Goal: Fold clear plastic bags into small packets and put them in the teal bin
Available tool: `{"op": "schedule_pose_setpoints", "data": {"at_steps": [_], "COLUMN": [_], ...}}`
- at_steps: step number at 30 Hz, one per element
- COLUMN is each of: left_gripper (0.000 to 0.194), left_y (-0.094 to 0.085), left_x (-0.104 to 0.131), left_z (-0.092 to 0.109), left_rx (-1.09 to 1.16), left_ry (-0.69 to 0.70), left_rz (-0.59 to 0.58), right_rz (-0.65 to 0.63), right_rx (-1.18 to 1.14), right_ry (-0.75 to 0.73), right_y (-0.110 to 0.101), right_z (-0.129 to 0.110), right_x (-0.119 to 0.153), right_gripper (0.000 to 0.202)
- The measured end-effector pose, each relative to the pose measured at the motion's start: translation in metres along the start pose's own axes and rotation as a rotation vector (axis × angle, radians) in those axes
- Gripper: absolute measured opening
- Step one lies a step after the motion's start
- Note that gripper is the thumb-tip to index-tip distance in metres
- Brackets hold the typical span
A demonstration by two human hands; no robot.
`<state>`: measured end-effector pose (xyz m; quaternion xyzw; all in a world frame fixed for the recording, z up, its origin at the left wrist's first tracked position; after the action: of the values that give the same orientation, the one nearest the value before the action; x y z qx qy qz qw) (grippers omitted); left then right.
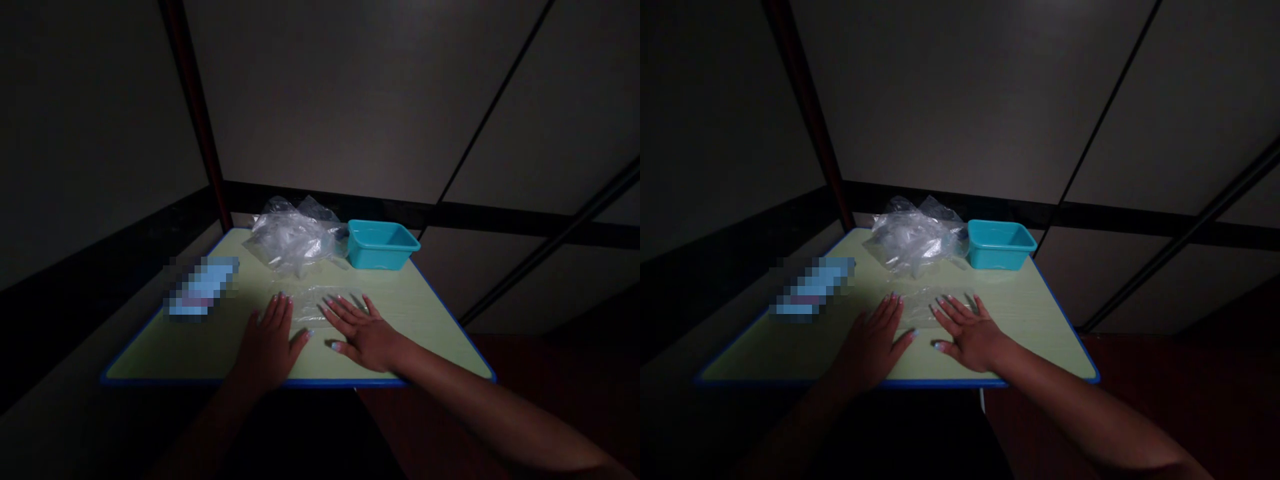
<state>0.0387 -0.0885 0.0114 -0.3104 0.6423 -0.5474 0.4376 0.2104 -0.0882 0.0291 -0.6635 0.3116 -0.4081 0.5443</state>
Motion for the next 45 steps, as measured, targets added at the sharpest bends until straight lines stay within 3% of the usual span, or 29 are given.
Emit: {"op": "schedule_pose_setpoints", "data": {"at_steps": [6,10,14,19,23,27,35,38,41,45], "left_gripper": [0.069,0.069,0.060,0.058,0.062,0.068,0.073,0.069,0.056,0.033], "left_y": [0.003,0.000,-0.017,-0.034,-0.014,0.009,0.007,-0.005,-0.019,-0.023], "left_x": [0.000,0.003,-0.005,-0.041,-0.059,-0.059,-0.060,-0.055,-0.036,0.004], "left_z": [-0.001,-0.002,0.004,0.015,0.018,0.012,0.012,0.005,-0.009,-0.020], "left_rx": [-0.012,-0.055,-0.034,0.056,0.115,0.153,0.145,0.126,0.122,0.201], "left_ry": [-0.002,-0.019,0.022,0.127,0.270,0.254,0.279,0.317,0.361,0.539], "left_rz": [0.022,0.043,0.086,0.171,0.090,-0.029,-0.009,0.139,0.274,0.170], "right_rz": [0.071,0.101,0.142,0.091,0.037,0.046,0.041,0.119,0.161,0.130], "right_rx": [-0.021,-0.021,-0.010,-0.019,-0.028,-0.067,-0.114,-0.123,-0.112,-0.155], "right_ry": [0.224,0.256,0.206,0.140,0.147,0.134,0.090,0.032,-0.104,-0.349], "right_y": [0.013,0.015,-0.002,-0.015,-0.005,0.001,-0.007,-0.017,-0.025,-0.028], "right_z": [0.040,0.047,0.040,0.031,0.034,0.039,0.040,0.039,0.031,0.011], "right_x": [0.040,0.050,0.033,-0.017,-0.043,-0.045,-0.038,-0.028,-0.017,-0.005], "right_gripper": [0.066,0.066,0.067,0.076,0.079,0.080,0.076,0.074,0.072,0.052]}}
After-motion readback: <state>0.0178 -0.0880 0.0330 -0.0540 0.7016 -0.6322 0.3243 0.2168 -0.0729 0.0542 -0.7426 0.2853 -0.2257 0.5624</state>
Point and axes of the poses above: each hand's wrist, its own x-axis away from the middle knuckle, its own y-axis out of the palm, z = x × y, the point moved 6 cm from there along -x, towards the middle knuckle, and after that the axes turned 9 degrees about y, right-handed, at the moved point
